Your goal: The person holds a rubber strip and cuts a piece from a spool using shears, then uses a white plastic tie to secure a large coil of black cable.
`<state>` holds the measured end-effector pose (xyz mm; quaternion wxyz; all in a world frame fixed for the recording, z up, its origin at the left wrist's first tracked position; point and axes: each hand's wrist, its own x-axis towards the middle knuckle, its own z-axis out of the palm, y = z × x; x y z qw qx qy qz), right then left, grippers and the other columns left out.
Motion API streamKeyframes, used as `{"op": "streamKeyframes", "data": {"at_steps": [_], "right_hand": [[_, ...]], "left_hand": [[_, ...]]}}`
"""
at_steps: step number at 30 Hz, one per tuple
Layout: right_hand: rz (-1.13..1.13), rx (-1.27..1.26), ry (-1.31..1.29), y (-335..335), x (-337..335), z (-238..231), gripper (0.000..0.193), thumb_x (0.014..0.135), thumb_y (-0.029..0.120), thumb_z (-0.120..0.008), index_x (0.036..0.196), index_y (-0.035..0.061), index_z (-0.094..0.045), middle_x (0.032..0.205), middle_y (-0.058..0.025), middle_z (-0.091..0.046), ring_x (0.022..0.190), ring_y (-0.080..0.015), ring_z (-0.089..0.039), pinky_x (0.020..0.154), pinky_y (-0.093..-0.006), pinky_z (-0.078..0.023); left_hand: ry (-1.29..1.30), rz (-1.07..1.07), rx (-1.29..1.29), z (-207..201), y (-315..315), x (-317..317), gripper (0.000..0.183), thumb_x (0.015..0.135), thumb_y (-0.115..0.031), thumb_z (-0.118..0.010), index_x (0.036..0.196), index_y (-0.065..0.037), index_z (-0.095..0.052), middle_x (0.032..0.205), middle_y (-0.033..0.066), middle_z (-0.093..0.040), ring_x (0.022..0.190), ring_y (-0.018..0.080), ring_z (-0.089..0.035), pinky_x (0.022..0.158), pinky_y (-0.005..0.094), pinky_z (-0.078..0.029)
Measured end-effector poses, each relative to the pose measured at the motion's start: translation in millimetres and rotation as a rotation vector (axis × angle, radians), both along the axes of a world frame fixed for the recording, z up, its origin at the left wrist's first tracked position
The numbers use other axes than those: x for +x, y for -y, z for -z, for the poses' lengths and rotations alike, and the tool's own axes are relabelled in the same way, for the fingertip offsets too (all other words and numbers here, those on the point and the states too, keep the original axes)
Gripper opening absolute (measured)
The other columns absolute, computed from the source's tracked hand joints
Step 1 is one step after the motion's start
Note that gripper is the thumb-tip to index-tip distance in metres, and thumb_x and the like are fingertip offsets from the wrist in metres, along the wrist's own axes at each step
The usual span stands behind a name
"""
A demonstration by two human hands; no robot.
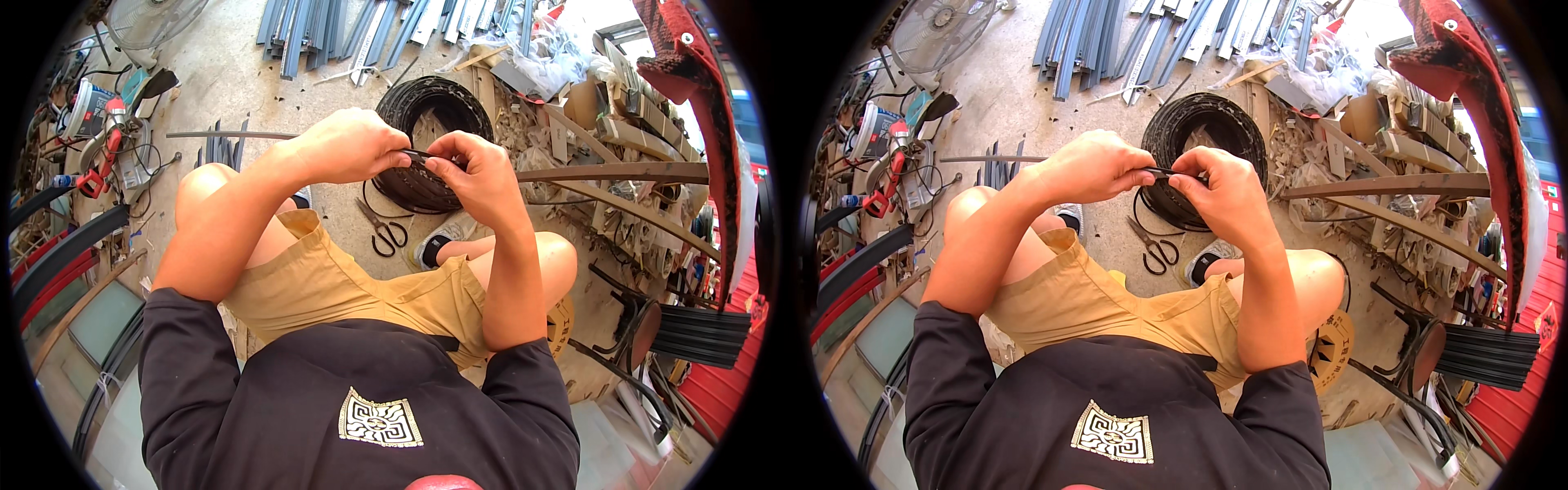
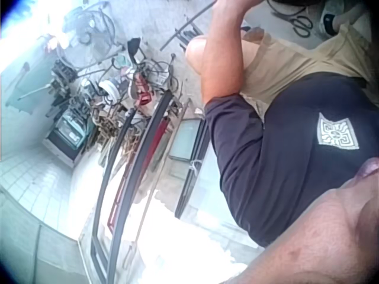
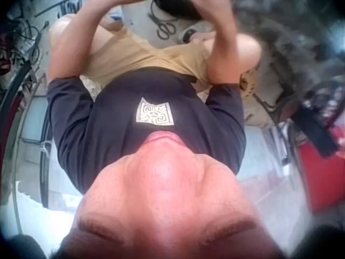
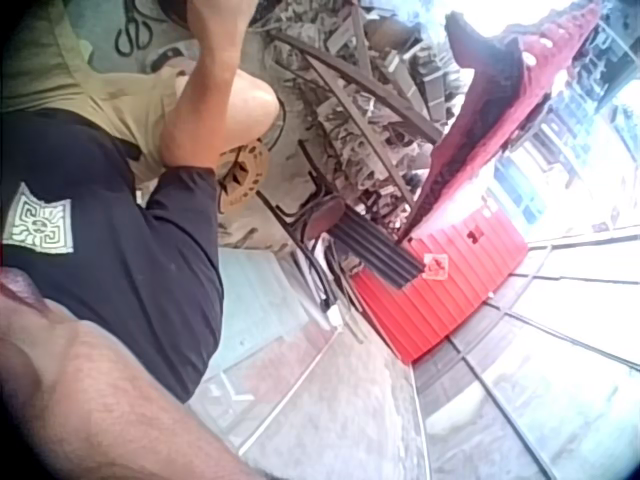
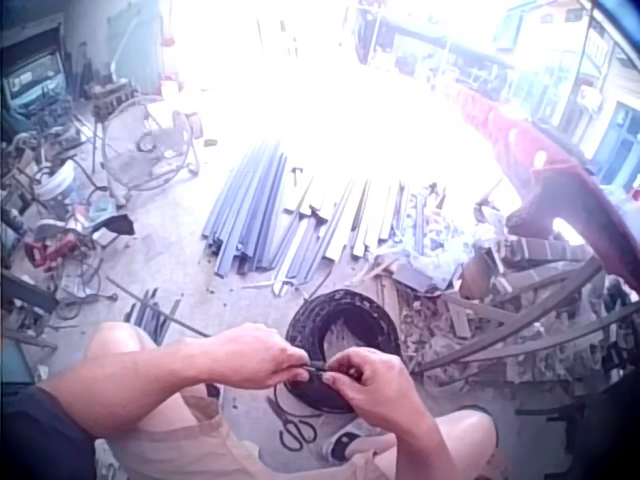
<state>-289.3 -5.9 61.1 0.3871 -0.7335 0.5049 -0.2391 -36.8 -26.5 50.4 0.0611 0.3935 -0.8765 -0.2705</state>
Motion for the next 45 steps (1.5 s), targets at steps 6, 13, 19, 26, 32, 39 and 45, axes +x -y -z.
{"op": "streamKeyframes", "data": {"at_steps": [6,13,19,26,32,39,45], "right_hand": [[-0.013,0.002,0.022,-0.4,0.1,-1.3,0.019,0.090,0.010,-0.084,0.105,0.0014,-0.077,0.091,-0.0104,-0.075,0.079,-0.0197,-0.071,0.073,-0.0335,-0.056],[-0.010,-0.068,0.047,-5.6,13.9,-0.5,0.016,0.088,0.010,-0.085,0.101,0.0030,-0.079,0.088,-0.0106,-0.072,0.079,-0.0230,-0.072,0.072,-0.0351,-0.056],[-0.004,-0.163,0.077,-6.5,15.5,5.7,0.013,0.086,0.013,-0.085,0.093,0.0028,-0.080,0.086,-0.0103,-0.068,0.076,-0.0258,-0.070,0.070,-0.0372,-0.055],[0.058,-0.169,0.081,-8.2,16.1,9.9,0.014,0.086,0.013,-0.085,0.092,0.0027,-0.079,0.087,-0.0104,-0.069,0.073,-0.0240,-0.068,0.067,-0.0365,-0.054],[0.061,-0.190,0.058,-10.3,25.3,11.6,0.014,0.087,0.015,-0.085,0.094,0.0045,-0.078,0.086,-0.0096,-0.069,0.071,-0.0239,-0.068,0.065,-0.0363,-0.054],[0.180,-0.291,0.220,-14.2,40.3,12.7,0.011,0.091,0.010,-0.083,0.091,0.0031,-0.074,0.082,-0.0095,-0.067,0.067,-0.0221,-0.066,0.063,-0.0332,-0.052],[0.344,0.087,0.675,-6.6,29.7,25.1,0.010,0.101,0.011,-0.078,0.098,0.0027,-0.073,0.079,0.0082,-0.060,0.070,-0.0013,-0.052,0.063,-0.0209,-0.042]], "left_hand": [[-0.010,-0.003,-0.053,-0.7,-0.3,1.6,0.029,0.103,-0.033,-0.070,0.112,-0.008,-0.079,0.087,0.0192,-0.075,0.086,0.0423,-0.072,0.077,0.0526,-0.056],[-0.077,0.010,-0.083,1.6,0.0,1.6,0.029,0.101,-0.033,-0.072,0.114,-0.008,-0.079,0.091,0.0172,-0.077,0.088,0.0407,-0.073,0.078,0.0514,-0.056],[-0.082,0.024,-0.088,6.3,-0.1,3.6,0.031,0.097,-0.032,-0.077,0.120,-0.011,-0.077,0.090,0.0154,-0.077,0.088,0.0398,-0.073,0.080,0.0503,-0.056],[-0.006,-0.090,-0.107,-9.7,2.5,15.9,0.033,0.093,-0.030,-0.080,0.122,-0.013,-0.077,0.100,0.0131,-0.078,0.095,0.0362,-0.073,0.086,0.0485,-0.056],[0.010,-0.075,-0.187,-8.0,5.0,29.0,0.025,0.094,-0.029,-0.079,0.115,-0.014,-0.081,0.099,0.0089,-0.076,0.096,0.0344,-0.072,0.085,0.0464,-0.057],[-0.139,-0.171,-0.582,-20.5,10.3,26.0,0.051,0.079,-0.028,-0.090,0.127,-0.019,-0.076,0.121,0.0041,-0.073,0.125,0.0278,-0.064,0.121,0.0485,-0.040],[-0.516,-0.645,-0.715,-40.3,7.5,15.5,0.071,0.085,-0.012,-0.089,0.150,-0.013,-0.061,0.147,0.0163,-0.056,0.138,0.0383,-0.052,0.118,0.0454,-0.042]]}}
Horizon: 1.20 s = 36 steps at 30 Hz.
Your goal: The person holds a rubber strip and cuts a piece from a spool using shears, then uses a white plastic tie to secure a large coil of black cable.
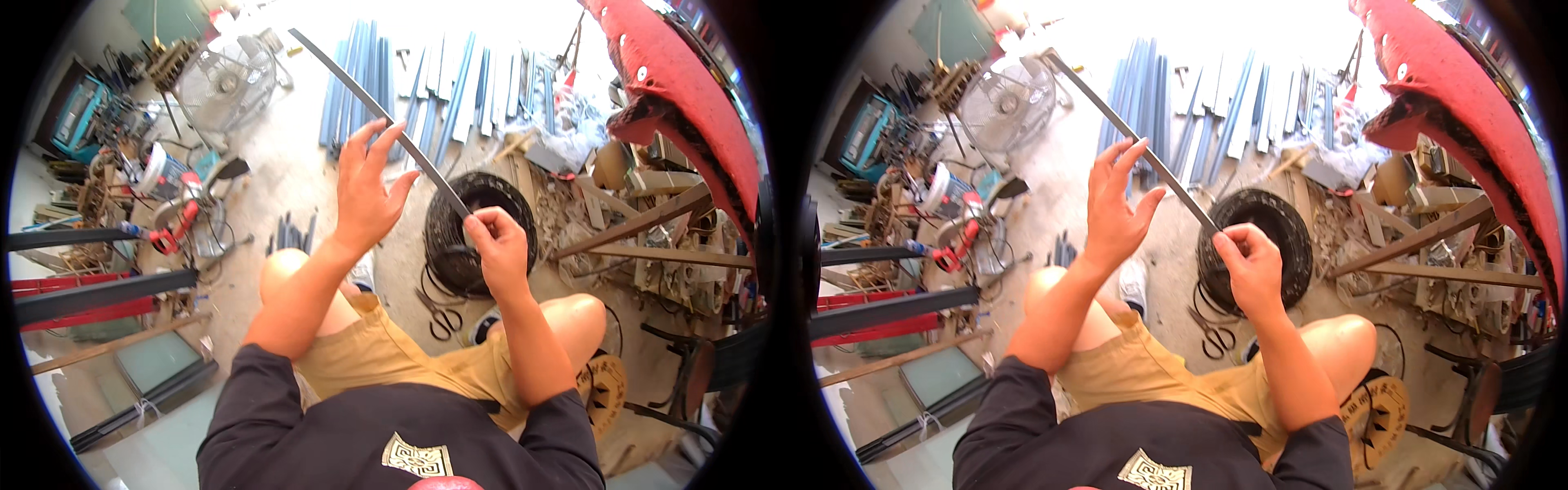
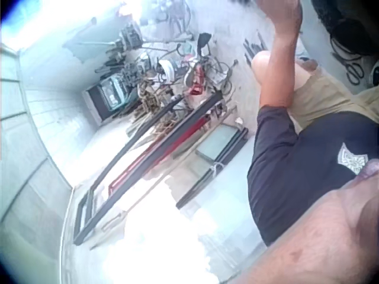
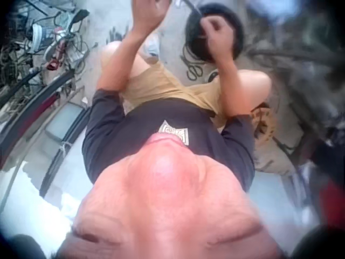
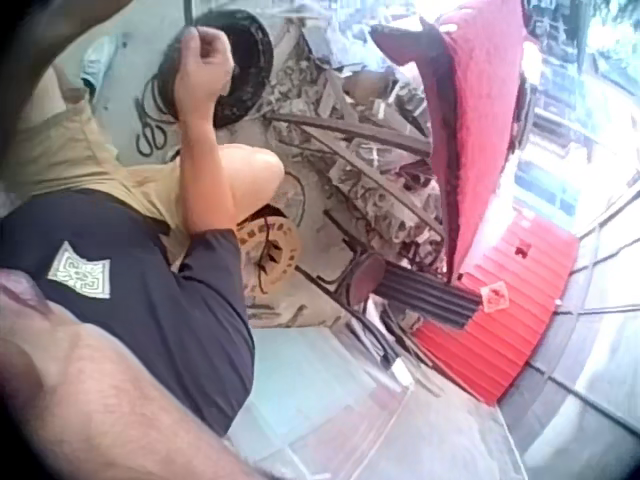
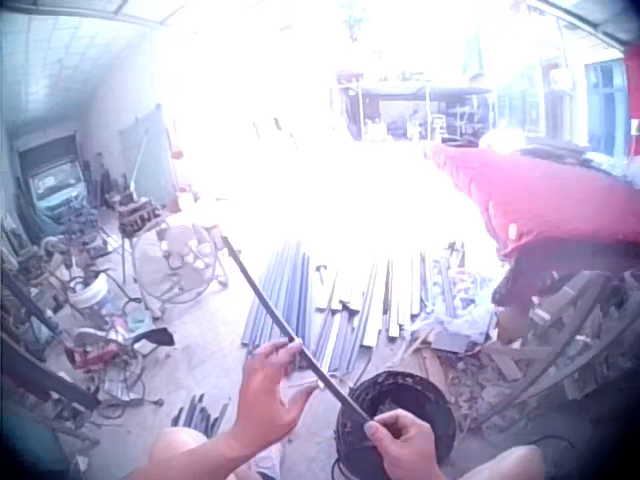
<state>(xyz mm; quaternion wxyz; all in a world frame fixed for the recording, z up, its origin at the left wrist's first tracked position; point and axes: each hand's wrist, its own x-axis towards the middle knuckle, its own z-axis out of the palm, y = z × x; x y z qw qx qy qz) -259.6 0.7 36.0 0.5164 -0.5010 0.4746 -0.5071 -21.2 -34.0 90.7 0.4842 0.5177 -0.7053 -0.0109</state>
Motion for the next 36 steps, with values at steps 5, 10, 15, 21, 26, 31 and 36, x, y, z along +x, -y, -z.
{"op": "streamKeyframes", "data": {"at_steps": [5,10,15,21,26,31,36], "right_hand": [[-0.084,0.013,0.239,-7.4,17.1,-1.2,0.011,0.104,0.014,-0.077,0.102,0.0049,-0.071,0.079,0.0096,-0.059,0.068,0.0006,-0.047,0.059,-0.0197,-0.036],[-0.143,0.009,0.217,-10.0,26.9,-1.8,0.015,0.104,0.018,-0.077,0.103,0.0038,-0.071,0.079,0.0091,-0.059,0.068,0.0004,-0.048,0.059,-0.0204,-0.035],[-0.172,0.034,0.181,-7.3,26.7,-11.7,0.015,0.103,0.016,-0.078,0.108,0.0030,-0.072,0.081,0.0070,-0.062,0.070,-0.0019,-0.054,0.063,-0.0209,-0.042],[-0.192,0.109,0.068,-2.9,21.2,-5.3,0.017,0.101,0.013,-0.078,0.114,0.0022,-0.073,0.083,0.0035,-0.067,0.073,-0.0041,-0.058,0.069,-0.0216,-0.049],[-0.204,0.072,0.135,-2.6,19.2,7.5,0.014,0.102,0.012,-0.078,0.111,0.0019,-0.073,0.085,0.0044,-0.067,0.074,-0.0037,-0.060,0.068,-0.0204,-0.048],[-0.213,0.071,0.118,2.9,28.8,6.2,0.012,0.103,0.012,-0.076,0.110,0.0026,-0.072,0.085,0.0047,-0.067,0.073,-0.0032,-0.059,0.065,-0.0202,-0.046],[-0.211,0.029,0.109,8.2,26.5,0.7,0.010,0.104,0.010,-0.075,0.111,0.0025,-0.072,0.087,0.0040,-0.067,0.073,-0.0034,-0.058,0.064,-0.0198,-0.046]], "left_hand": [[-0.600,0.374,0.497,7.7,8.3,0.4,0.072,0.109,-0.018,-0.069,0.167,-0.002,-0.029,0.136,0.0114,-0.063,0.126,0.0207,-0.061,0.110,0.0388,-0.052],[-0.848,0.538,0.800,-25.6,-8.2,-28.2,0.046,0.112,-0.013,-0.061,0.154,-0.002,-0.047,0.108,0.0090,-0.071,0.102,0.0226,-0.075,0.093,0.0393,-0.064],[-0.862,0.574,0.771,-23.9,-2.4,-22.2,0.041,0.111,-0.013,-0.062,0.150,-0.003,-0.052,0.104,0.0066,-0.071,0.098,0.0210,-0.076,0.090,0.0377,-0.065],[-0.921,0.461,0.644,-13.3,9.3,3.9,0.038,0.111,-0.015,-0.064,0.146,-0.004,-0.054,0.103,0.0042,-0.072,0.098,0.0202,-0.077,0.088,0.0378,-0.066],[-0.996,0.445,0.690,-7.9,13.0,12.8,0.032,0.113,-0.020,-0.062,0.143,-0.008,-0.058,0.107,0.0029,-0.072,0.105,0.0204,-0.076,0.091,0.0401,-0.065],[-1.063,0.510,0.681,12.5,8.1,23.7,0.023,0.115,-0.025,-0.057,0.132,-0.010,-0.061,0.115,0.0038,-0.070,0.114,0.0228,-0.074,0.096,0.0425,-0.064],[-1.188,0.632,0.753,15.4,4.9,17.1,0.021,0.117,-0.028,-0.051,0.122,-0.010,-0.061,0.114,0.0044,-0.063,0.115,0.0241,-0.073,0.098,0.0458,-0.064]]}}
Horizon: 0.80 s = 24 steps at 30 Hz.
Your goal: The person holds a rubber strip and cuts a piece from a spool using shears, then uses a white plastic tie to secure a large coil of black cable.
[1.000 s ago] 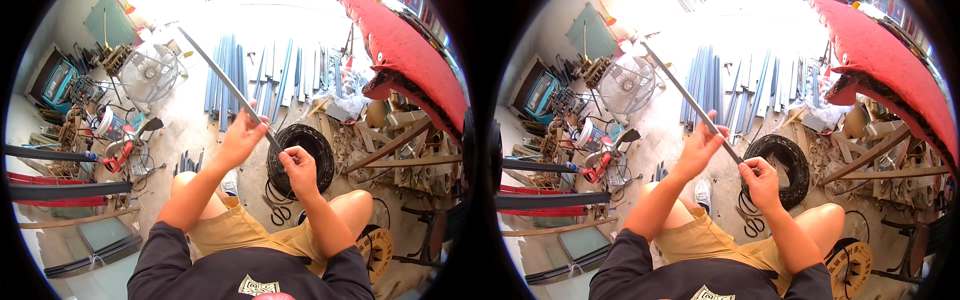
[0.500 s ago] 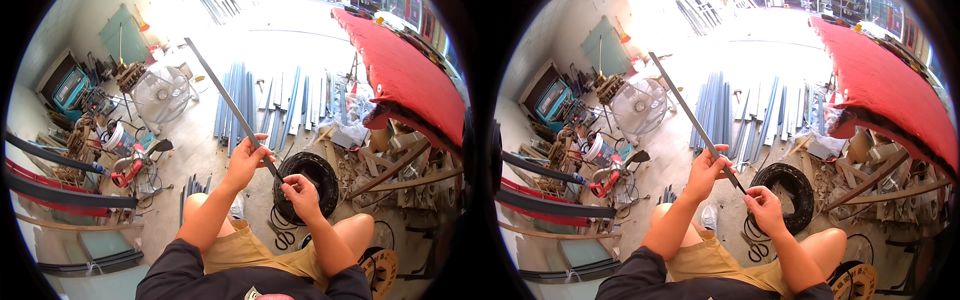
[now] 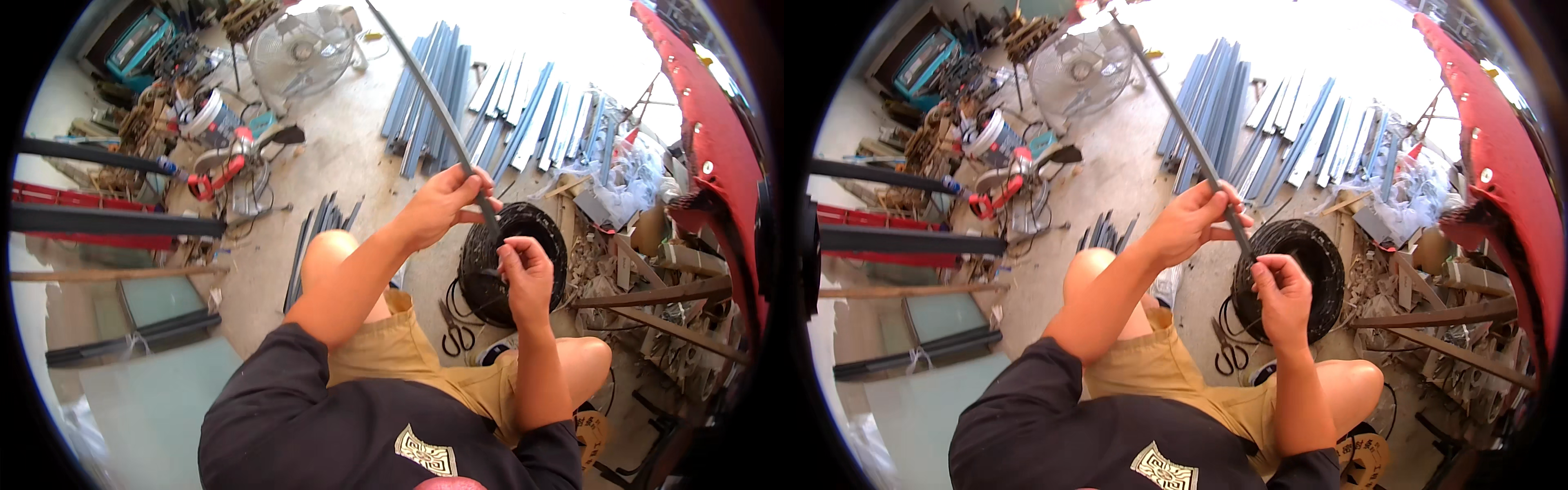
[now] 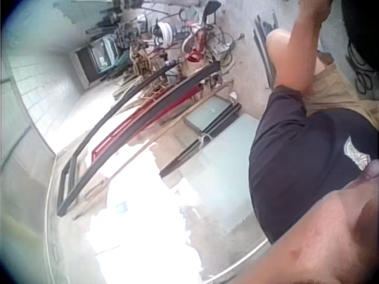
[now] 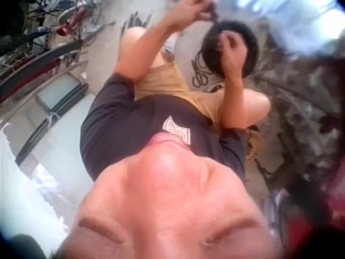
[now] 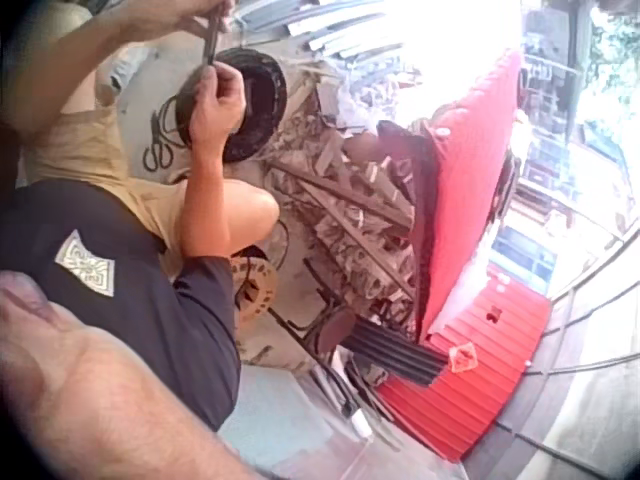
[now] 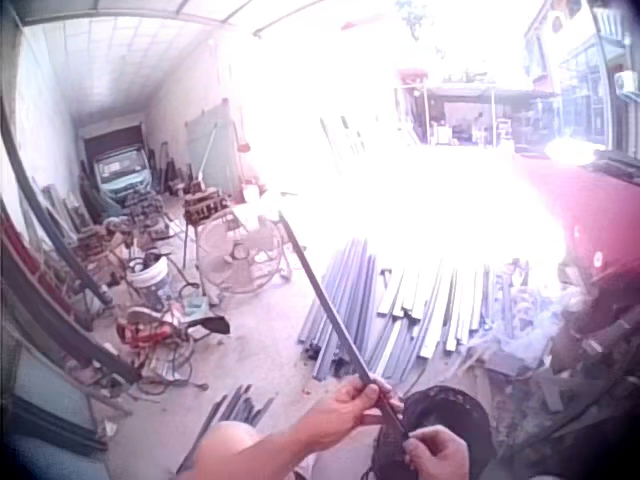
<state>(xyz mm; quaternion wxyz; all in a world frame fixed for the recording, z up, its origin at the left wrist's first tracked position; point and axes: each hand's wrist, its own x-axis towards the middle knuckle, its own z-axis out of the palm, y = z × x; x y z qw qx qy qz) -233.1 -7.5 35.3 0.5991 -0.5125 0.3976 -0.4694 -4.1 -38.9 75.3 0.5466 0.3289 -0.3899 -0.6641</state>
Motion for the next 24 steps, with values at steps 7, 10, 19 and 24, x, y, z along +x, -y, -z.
{"op": "streamKeyframes", "data": {"at_steps": [7,10,19,24], "right_hand": [[0.016,-0.010,-0.047,-2.1,-10.0,-11.8,0.014,0.105,0.013,-0.076,0.112,0.0025,-0.069,0.090,0.0004,-0.069,0.074,-0.0068,-0.063,0.067,-0.0216,-0.049],[-0.020,-0.013,-0.032,-0.8,-14.6,-10.1,0.015,0.105,0.014,-0.076,0.110,0.0027,-0.068,0.091,-0.0009,-0.070,0.074,-0.0079,-0.064,0.069,-0.0231,-0.051],[0.038,-0.083,-0.087,0.6,-26.9,-2.5,0.013,0.108,0.013,-0.071,0.112,0.0012,-0.070,0.102,-0.0022,-0.073,0.095,-0.0094,-0.068,0.087,-0.0246,-0.054],[0.050,-0.125,-0.059,5.0,2.2,-16.4,0.014,0.108,0.008,-0.069,0.120,0.0012,-0.071,0.109,-0.0026,-0.073,0.093,-0.0095,-0.068,0.086,-0.0263,-0.056]], "left_hand": [[0.009,0.062,0.015,-12.3,-4.9,-21.9,0.020,0.115,-0.021,-0.057,0.129,-0.008,-0.064,0.111,0.0035,-0.067,0.107,0.0193,-0.075,0.095,0.0391,-0.066],[-0.011,0.102,-0.002,-10.6,-7.7,-21.8,0.023,0.114,-0.020,-0.059,0.133,-0.007,-0.065,0.109,0.0046,-0.071,0.105,0.0181,-0.075,0.094,0.0370,-0.065],[0.418,0.055,-0.296,-18.5,-6.6,-24.8,0.028,0.105,-0.010,-0.066,0.131,-0.006,-0.072,0.107,0.0074,-0.076,0.096,0.0166,-0.074,0.090,0.0335,-0.062],[0.739,-0.023,-0.377,-17.3,-12.0,-18.0,0.045,0.102,-0.005,-0.066,0.146,-0.016,-0.067,0.104,0.0054,-0.080,0.096,0.0138,-0.076,0.087,0.0316,-0.059]]}}
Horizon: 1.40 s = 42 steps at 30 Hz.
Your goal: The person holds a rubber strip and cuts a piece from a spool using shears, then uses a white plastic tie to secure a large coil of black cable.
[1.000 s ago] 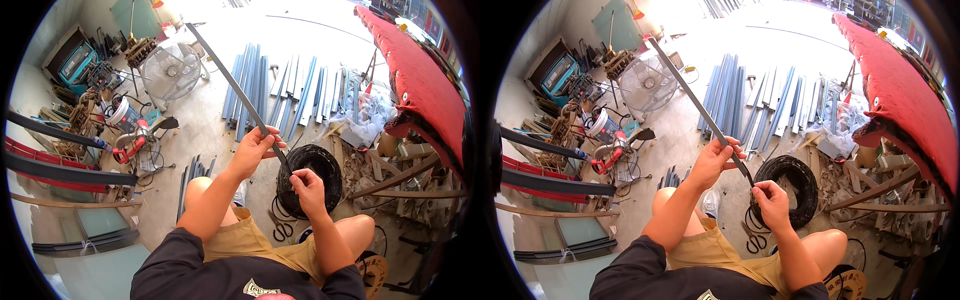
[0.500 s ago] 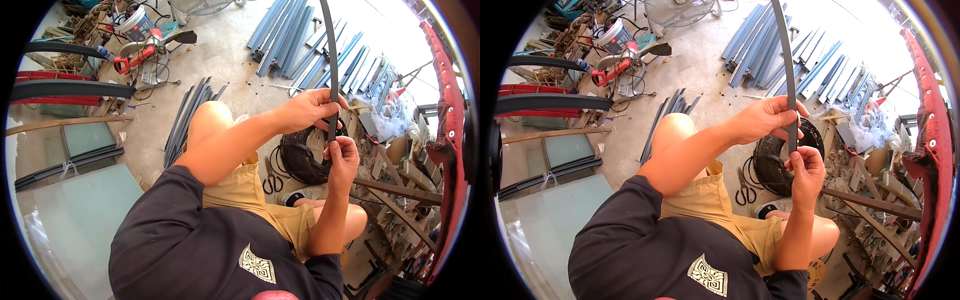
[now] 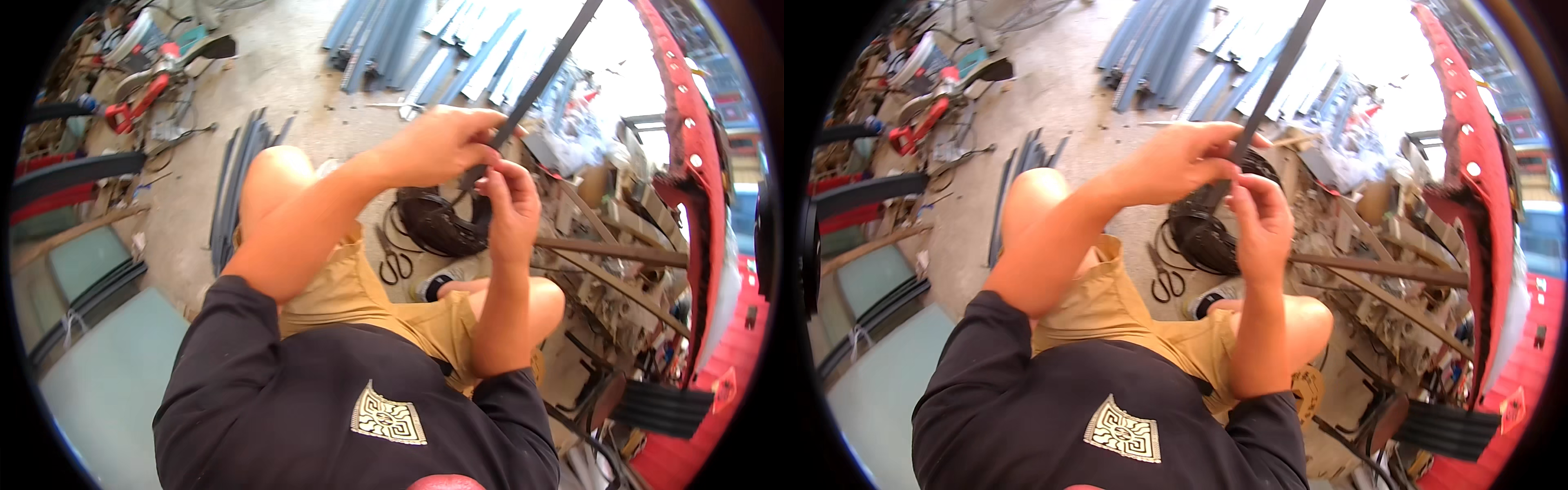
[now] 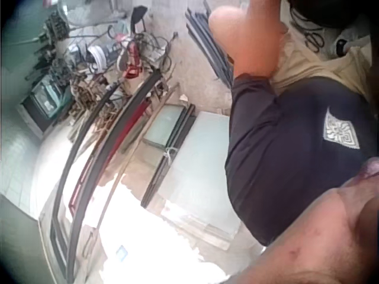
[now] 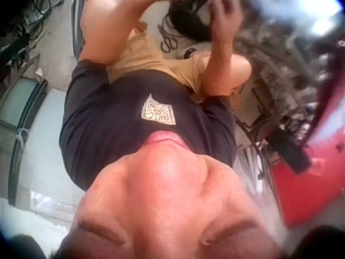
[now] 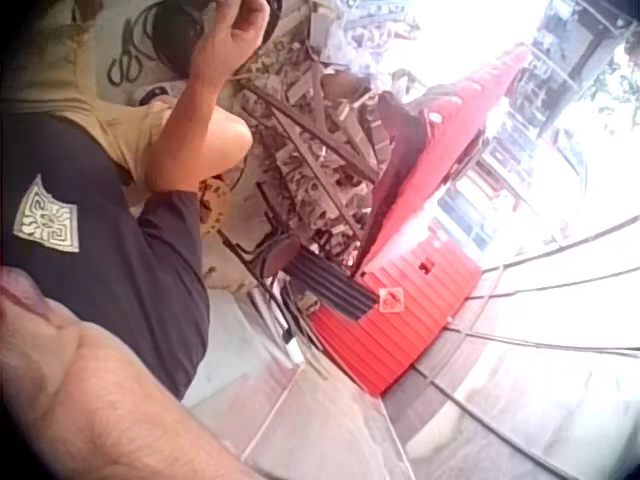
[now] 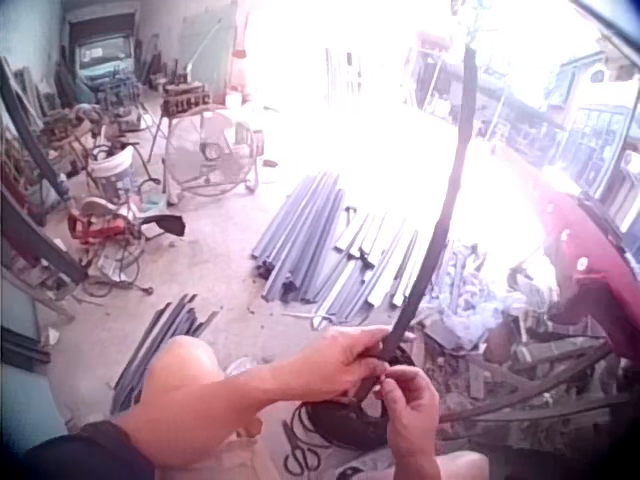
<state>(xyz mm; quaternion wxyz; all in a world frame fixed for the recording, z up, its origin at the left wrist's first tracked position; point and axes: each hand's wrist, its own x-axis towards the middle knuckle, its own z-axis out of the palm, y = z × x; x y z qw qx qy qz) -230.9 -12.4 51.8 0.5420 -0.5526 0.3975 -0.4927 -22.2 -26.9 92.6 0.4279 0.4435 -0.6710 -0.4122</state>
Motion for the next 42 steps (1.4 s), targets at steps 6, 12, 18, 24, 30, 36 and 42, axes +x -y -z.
{"op": "streamKeyframes", "data": {"at_steps": [6,12,18,24,30,36,42], "right_hand": [[0.060,-0.076,-0.122,-9.1,10.6,-10.8,0.011,0.106,0.005,-0.071,0.115,0.0000,-0.073,0.095,0.0037,-0.069,0.082,-0.0031,-0.059,0.073,-0.0206,-0.049],[0.183,-0.313,-0.416,-11.5,9.6,-13.9,0.009,0.096,0.001,-0.076,0.104,0.0006,-0.075,0.088,-0.0050,-0.069,0.071,-0.0102,-0.064,0.066,-0.0269,-0.052],[0.230,-0.445,-0.541,-18.2,12.2,-23.2,0.007,0.092,0.000,-0.075,0.099,0.0004,-0.073,0.084,-0.0083,-0.067,0.065,-0.0148,-0.065,0.063,-0.0292,-0.053],[0.266,-0.331,-0.467,-20.1,6.7,-19.3,0.005,0.092,0.001,-0.075,0.096,-0.0005,-0.072,0.082,-0.0047,-0.067,0.065,-0.0095,-0.062,0.062,-0.0275,-0.052],[0.253,-0.244,-0.329,-13.2,2.4,-30.4,0.005,0.095,0.002,-0.074,0.094,-0.0016,-0.072,0.081,-0.0001,-0.069,0.069,-0.0032,-0.061,0.063,-0.0236,-0.050],[0.244,-0.223,-0.256,-2.3,-7.8,-58.6,0.005,0.101,0.003,-0.071,0.101,-0.0019,-0.071,0.087,0.0022,-0.072,0.074,-0.0016,-0.061,0.067,-0.0206,-0.051],[0.309,-0.218,-0.172,21.2,-27.3,-101.1,0.005,0.103,0.004,-0.070,0.104,-0.0006,-0.071,0.089,0.0052,-0.066,0.072,0.0007,-0.050,0.061,-0.0183,-0.039]], "left_hand": [[-0.002,0.016,0.031,4.9,-0.7,2.7,0.051,0.103,-0.005,-0.066,0.153,-0.018,-0.063,0.094,0.0012,-0.076,0.090,0.0105,-0.071,0.085,0.0306,-0.058],[-0.032,0.058,-0.098,7.7,-2.2,1.6,0.052,0.100,0.001,-0.066,0.149,-0.016,-0.066,0.102,0.0040,-0.069,0.089,0.0127,-0.069,0.087,0.0316,-0.058],[-0.001,0.150,-0.091,7.8,-2.5,0.8,0.051,0.099,0.002,-0.065,0.148,-0.013,-0.067,0.110,0.0080,-0.070,0.096,0.0158,-0.072,0.090,0.0333,-0.058],[0.036,0.167,-0.008,5.1,-3.5,-6.1,0.049,0.101,-0.001,-0.066,0.149,-0.013,-0.066,0.117,0.0102,-0.072,0.098,0.0181,-0.074,0.091,0.0349,-0.059],[-0.091,0.201,-0.025,15.0,-6.1,-10.3,0.048,0.100,-0.002,-0.070,0.147,-0.013,-0.066,0.103,0.0103,-0.069,0.096,0.0208,-0.073,0.088,0.0360,-0.058],[0.067,0.203,-0.121,9.6,-6.6,-13.3,0.045,0.100,0.000,-0.066,0.143,-0.012,-0.069,0.111,0.0158,-0.071,0.101,0.0244,-0.077,0.094,0.0370,-0.058],[0.068,0.228,0.000,19.9,-6.0,-15.8,0.043,0.100,-0.002,-0.067,0.141,-0.012,-0.069,0.108,0.0137,-0.072,0.098,0.0258,-0.077,0.093,0.0383,-0.058]]}}
